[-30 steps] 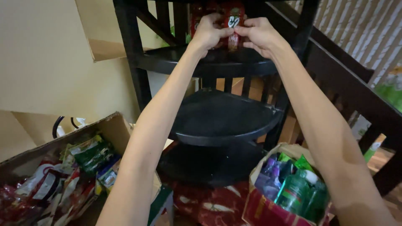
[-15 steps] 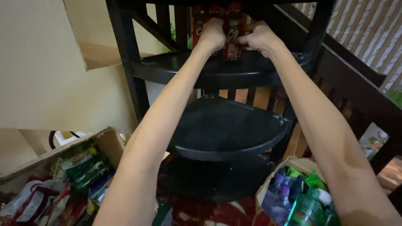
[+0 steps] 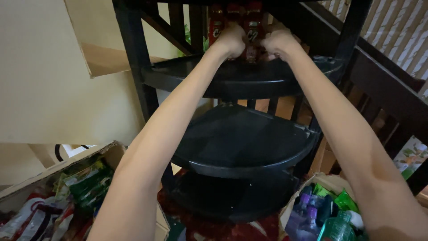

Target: Stocking snacks and bottled beverages from a cardboard box onto a corner storage shelf.

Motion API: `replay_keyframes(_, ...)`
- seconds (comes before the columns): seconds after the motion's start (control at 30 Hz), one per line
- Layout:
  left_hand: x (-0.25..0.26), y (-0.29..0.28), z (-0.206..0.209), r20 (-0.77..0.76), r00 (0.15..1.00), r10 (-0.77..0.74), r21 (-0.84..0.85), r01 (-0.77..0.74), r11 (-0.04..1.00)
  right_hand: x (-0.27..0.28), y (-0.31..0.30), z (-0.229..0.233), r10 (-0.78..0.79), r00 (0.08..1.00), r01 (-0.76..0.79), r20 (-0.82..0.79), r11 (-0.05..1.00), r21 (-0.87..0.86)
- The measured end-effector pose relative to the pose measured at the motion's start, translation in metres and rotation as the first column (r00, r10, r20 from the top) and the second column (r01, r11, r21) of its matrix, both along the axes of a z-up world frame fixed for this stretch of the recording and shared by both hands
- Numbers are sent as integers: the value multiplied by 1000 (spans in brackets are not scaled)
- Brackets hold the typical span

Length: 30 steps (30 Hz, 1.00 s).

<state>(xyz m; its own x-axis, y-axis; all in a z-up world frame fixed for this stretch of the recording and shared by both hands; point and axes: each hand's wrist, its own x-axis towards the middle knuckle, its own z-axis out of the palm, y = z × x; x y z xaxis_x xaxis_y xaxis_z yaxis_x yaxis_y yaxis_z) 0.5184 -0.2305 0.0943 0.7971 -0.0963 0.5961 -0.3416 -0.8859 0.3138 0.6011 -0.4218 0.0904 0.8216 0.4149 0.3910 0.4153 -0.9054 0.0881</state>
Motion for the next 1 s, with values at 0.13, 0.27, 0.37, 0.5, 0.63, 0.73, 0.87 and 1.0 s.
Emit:
replay_keyframes(0.13, -10, -5, -2, -58, 998, 0, 66, 4, 998, 47, -5, -10, 68, 948, 71, 311, 908, -414)
replay_keyframes(0.27, -25, -8, -4, -103, 995, 13, 88, -3, 996, 2, 1, -2, 62, 951, 113, 302, 841, -529)
replay_keyframes(0.37, -24, -9, -8, -175, 984, 33, 115, -13, 993, -18, 0, -4, -43, 998, 53, -51, 976, 213)
replay_keyframes(0.5, -27, -9, -7, -204, 978, 42, 139, -13, 990, -75, 1, 3, 91, 994, -44, -66, 856, 516)
replay_keyframes(0.63, -52, -13, -3, -237, 971, 10, 131, 22, 991, -111, 1, 5, 167, 981, -85, -96, 825, 559)
replay_keyframes(0.73, -43, -12, -6, -275, 958, 80, 139, -43, 989, -78, 0, -3, 118, 990, -57, -81, 848, 528)
replay_keyframes(0.87, -45, -12, -5, -255, 966, 53, 167, -10, 986, -107, -1, 3, 171, 981, -100, -90, 845, 525)
replay_keyframes(1.0, -18, -5, -8, -261, 965, 32, 147, 7, 989, -90, -2, 0, 199, 976, -130, -84, 852, 507)
